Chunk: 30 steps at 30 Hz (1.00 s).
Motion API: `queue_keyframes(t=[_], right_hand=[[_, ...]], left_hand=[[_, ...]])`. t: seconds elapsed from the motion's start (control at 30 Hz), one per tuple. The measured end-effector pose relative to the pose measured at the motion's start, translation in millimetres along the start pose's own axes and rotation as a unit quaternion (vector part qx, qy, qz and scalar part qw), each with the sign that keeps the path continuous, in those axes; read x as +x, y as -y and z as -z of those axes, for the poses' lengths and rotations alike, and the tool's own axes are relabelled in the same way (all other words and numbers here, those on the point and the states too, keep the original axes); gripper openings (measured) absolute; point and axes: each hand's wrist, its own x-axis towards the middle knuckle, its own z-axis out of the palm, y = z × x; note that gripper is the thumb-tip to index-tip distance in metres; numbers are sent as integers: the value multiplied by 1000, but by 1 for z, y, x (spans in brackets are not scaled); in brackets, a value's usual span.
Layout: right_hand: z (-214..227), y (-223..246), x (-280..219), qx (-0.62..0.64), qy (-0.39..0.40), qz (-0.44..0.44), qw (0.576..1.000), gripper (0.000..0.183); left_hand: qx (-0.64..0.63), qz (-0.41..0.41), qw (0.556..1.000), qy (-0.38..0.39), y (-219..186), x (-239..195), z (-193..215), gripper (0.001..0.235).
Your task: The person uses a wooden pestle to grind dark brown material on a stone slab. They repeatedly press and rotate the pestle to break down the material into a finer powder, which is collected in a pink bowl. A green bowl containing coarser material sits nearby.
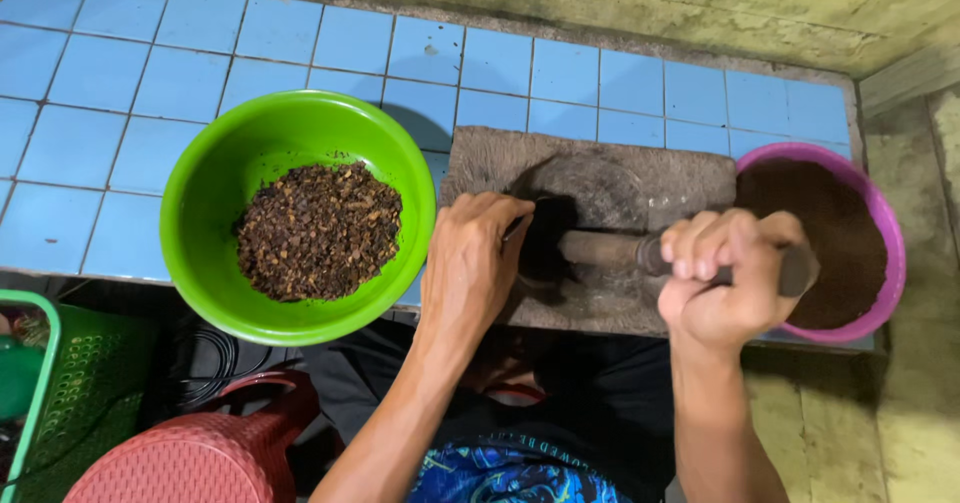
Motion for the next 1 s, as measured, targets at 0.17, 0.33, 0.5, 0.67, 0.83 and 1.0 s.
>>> queue_keyframes(t=[0.17, 0.33, 0.5, 0.67, 0.83, 1.0], right_hand=[[14, 27, 3, 20, 36, 30, 999, 23], [5, 41, 1, -47, 87, 71, 993, 14], [-8, 1, -10, 3, 104, 20, 994, 26], [14, 4, -14, 12, 48, 5, 999, 29], [45, 14, -21, 18, 16, 33, 999, 32], [89, 46, -34, 52, -41, 23, 998, 32]], left_hand=[[-9, 5, 1000, -8, 4, 0, -4, 10], [-30, 22, 999, -14, 3, 1, -4, 10], [-31, 55, 998, -6, 3, 0, -4, 11], [0, 36, 999, -2, 1, 1, -4, 12], [17, 25, 1000, 0, -2, 3, -4, 12], [129, 6, 991, 36, -8, 9, -13, 8]])
